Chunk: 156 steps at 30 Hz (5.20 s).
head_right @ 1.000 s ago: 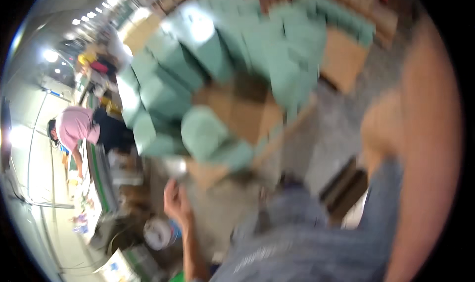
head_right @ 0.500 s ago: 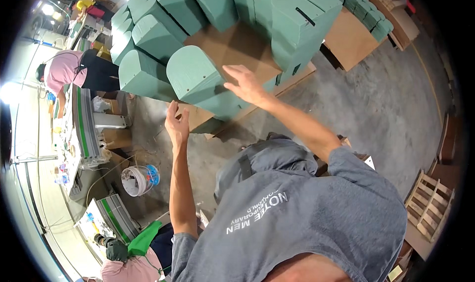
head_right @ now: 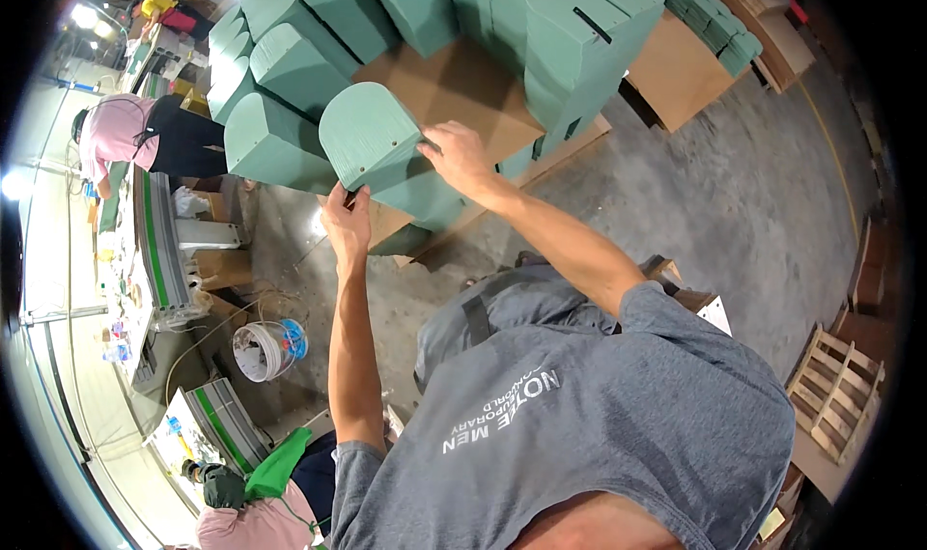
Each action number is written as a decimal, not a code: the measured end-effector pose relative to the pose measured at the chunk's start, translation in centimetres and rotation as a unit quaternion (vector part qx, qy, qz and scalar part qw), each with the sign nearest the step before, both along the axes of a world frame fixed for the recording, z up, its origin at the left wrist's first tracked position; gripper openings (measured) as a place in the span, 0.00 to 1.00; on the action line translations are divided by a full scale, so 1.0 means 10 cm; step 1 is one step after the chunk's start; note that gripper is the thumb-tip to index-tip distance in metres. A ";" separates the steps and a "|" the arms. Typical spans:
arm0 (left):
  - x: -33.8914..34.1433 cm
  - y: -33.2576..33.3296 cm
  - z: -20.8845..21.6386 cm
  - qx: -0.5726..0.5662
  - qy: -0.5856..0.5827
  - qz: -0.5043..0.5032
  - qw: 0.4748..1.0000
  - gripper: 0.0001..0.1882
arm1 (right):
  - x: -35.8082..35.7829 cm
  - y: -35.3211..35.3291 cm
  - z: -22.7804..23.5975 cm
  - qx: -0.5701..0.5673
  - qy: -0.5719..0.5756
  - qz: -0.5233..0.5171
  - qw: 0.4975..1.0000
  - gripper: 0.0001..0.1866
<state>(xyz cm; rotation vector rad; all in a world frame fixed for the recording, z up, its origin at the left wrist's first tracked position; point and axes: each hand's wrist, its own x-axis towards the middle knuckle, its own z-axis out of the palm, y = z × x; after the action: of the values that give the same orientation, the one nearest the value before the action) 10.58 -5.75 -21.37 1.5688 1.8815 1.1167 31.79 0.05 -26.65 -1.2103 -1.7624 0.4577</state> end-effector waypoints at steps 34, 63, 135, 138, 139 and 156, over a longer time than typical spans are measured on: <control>-0.14 0.04 0.04 0.033 0.100 0.019 0.994 0.13 | 0.01 0.07 0.11 0.152 0.007 0.016 0.988 0.14; -0.08 0.06 -0.16 -0.035 0.042 0.025 0.998 0.15 | -0.14 -0.09 -0.09 0.002 0.129 -0.029 0.991 0.14; -0.29 0.31 -0.60 -0.054 0.172 -0.038 0.983 0.19 | 0.18 0.04 -0.42 0.012 -0.009 0.032 0.999 0.10; -0.53 0.13 -0.81 -0.017 0.173 -0.062 0.983 0.19 | 0.17 -0.10 -0.46 -0.046 0.016 0.082 0.995 0.10; -0.47 0.06 -0.82 -0.054 0.138 -0.077 0.986 0.18 | 0.30 -0.16 -0.53 -0.065 0.001 0.079 0.995 0.09; 0.32 -1.03 -1.59 -0.246 0.051 -0.242 0.937 0.20 | 2.90 0.64 0.46 0.048 -0.398 -0.217 0.890 0.36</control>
<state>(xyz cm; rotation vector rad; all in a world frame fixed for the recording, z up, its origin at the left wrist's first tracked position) 13.79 -16.05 -37.28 1.6680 1.5397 0.3250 60.79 6.40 -22.03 -1.8134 -2.0327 -0.4612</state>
